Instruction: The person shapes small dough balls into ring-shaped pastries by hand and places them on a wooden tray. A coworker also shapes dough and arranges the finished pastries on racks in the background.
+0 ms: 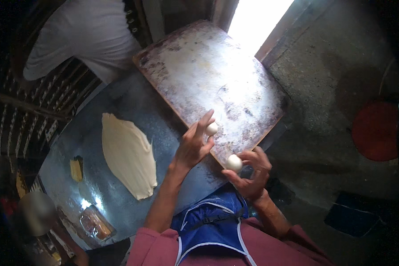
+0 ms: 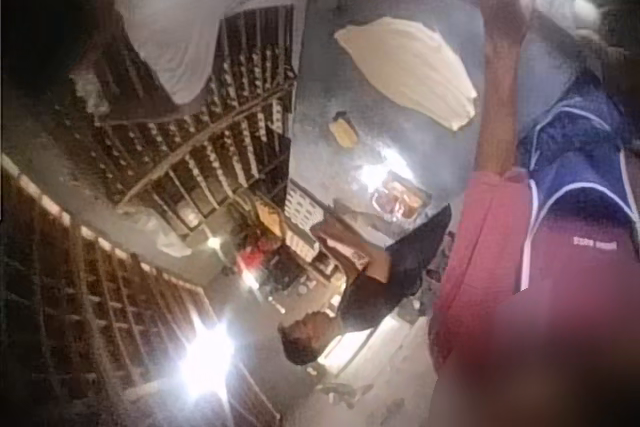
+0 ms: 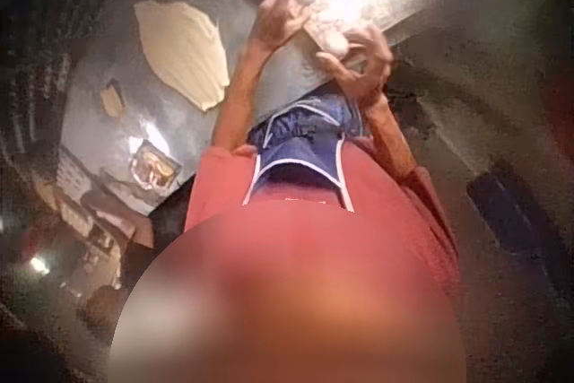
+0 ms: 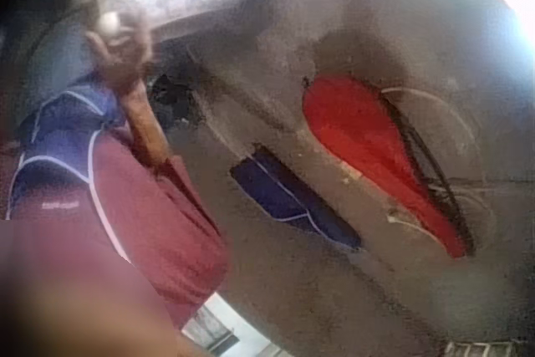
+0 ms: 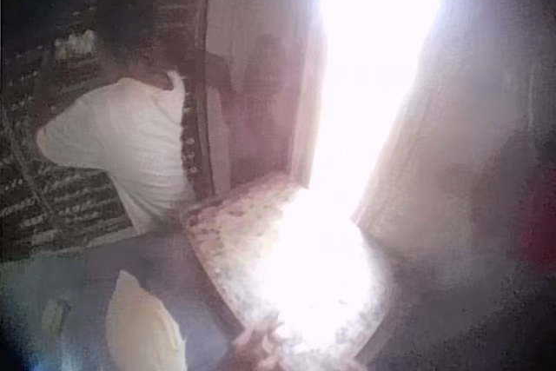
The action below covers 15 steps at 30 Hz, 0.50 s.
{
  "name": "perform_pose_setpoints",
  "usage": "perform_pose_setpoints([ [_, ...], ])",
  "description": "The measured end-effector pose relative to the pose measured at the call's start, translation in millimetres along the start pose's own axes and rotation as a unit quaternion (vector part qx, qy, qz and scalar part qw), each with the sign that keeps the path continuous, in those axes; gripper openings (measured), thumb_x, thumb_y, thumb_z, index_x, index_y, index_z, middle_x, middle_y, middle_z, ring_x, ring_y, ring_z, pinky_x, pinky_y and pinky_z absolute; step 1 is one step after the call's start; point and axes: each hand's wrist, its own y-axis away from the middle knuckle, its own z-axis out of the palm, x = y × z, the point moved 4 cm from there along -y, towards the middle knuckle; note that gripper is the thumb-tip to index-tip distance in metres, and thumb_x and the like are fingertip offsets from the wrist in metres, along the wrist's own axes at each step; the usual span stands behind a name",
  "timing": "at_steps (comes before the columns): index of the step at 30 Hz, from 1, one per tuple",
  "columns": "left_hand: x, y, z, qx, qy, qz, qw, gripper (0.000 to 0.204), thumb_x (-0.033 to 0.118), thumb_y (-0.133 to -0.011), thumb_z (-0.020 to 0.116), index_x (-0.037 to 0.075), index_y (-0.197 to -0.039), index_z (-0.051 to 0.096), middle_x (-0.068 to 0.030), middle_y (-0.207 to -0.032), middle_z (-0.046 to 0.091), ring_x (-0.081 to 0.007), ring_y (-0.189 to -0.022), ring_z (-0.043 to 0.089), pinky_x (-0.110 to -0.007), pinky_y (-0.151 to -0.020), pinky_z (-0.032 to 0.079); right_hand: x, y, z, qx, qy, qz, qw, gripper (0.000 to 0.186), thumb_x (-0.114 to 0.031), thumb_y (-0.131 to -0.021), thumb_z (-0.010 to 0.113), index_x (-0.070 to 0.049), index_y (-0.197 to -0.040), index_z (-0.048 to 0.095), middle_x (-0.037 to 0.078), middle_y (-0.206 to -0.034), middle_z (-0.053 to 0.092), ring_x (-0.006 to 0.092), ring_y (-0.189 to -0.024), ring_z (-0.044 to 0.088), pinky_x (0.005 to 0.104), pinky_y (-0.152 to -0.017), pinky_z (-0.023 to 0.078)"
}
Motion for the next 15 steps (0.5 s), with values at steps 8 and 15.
perform_pose_setpoints([
  [8,13,82,7,0.073,-0.030,-0.077,0.994,0.089,0.003,-0.078,0.068,-0.003,-0.153,0.021,-0.0247,-0.153,0.044,-0.0432,-0.148,0.032,-0.055,-0.123,0.019,46,15,18,-0.066,0.208,-0.014,0.976,0.085,-0.031,-0.074,0.090,-0.002,-0.140,0.045,0.015,-0.100,0.062,0.0322,-0.088,0.059,0.0413,-0.076,0.048],
  [15,60,302,-53,0.184,-0.084,-0.405,0.891,0.047,-0.003,-0.089,0.060,-0.003,-0.135,0.051,-0.0214,-0.131,0.061,-0.0311,-0.123,0.061,-0.044,-0.106,0.048,-3,53,204,-0.298,0.063,-0.140,0.942,0.060,-0.014,-0.073,0.083,-0.003,-0.126,0.057,0.014,-0.094,0.061,0.0349,-0.086,0.060,0.0476,-0.080,0.051],
])
